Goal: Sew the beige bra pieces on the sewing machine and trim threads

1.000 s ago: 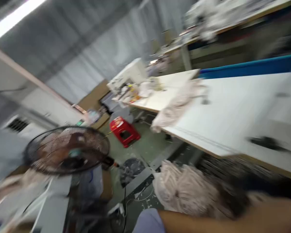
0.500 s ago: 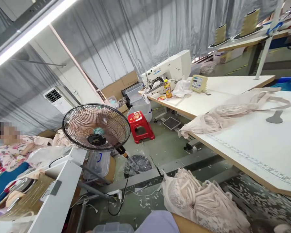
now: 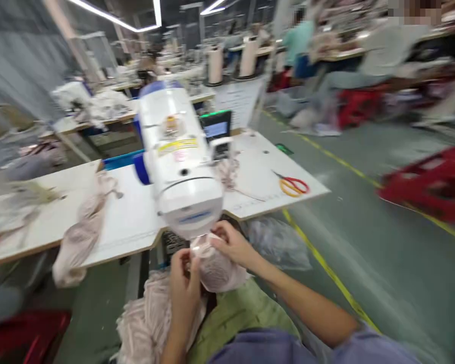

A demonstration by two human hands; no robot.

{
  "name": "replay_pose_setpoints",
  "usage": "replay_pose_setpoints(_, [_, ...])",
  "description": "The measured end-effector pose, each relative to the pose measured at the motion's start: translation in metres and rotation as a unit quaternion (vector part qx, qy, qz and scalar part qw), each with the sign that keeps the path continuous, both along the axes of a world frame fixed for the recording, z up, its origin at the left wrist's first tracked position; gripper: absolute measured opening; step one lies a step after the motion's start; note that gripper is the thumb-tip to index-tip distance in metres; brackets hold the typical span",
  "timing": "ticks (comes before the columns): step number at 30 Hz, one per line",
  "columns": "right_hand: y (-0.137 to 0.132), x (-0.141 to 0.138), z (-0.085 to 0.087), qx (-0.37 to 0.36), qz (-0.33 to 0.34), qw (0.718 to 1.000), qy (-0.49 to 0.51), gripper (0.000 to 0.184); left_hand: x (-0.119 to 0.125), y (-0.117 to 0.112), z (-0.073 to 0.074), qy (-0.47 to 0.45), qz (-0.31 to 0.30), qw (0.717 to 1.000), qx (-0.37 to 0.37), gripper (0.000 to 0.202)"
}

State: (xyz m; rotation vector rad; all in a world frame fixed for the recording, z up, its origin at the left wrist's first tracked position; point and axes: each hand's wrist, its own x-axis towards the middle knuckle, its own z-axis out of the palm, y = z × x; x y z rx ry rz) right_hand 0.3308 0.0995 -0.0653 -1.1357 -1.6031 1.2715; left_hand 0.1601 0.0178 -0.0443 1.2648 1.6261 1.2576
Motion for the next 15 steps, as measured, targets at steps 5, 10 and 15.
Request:
replay_pose_setpoints(5, [-0.009, 0.011, 0.009, -0.074, 0.046, 0.991, 0.102, 0.040, 0.004, -0.009, 0.002, -0.008, 0.031, 0.999, -0.014, 0.042])
replay_pose_setpoints(10, [-0.029, 0.026, 0.014, -0.132, 0.080, 0.973, 0.171, 0.039, 0.022, -0.022, 0.010, -0.002, 0.008, 1.000, -0.022, 0.038])
replay_pose_setpoints(15, [-0.035, 0.039, 0.016, -0.162, 0.090, 0.967, 0.174, 0.036, 0.031, -0.026, 0.025, -0.004, 0.003, 0.998, -0.067, 0.033])
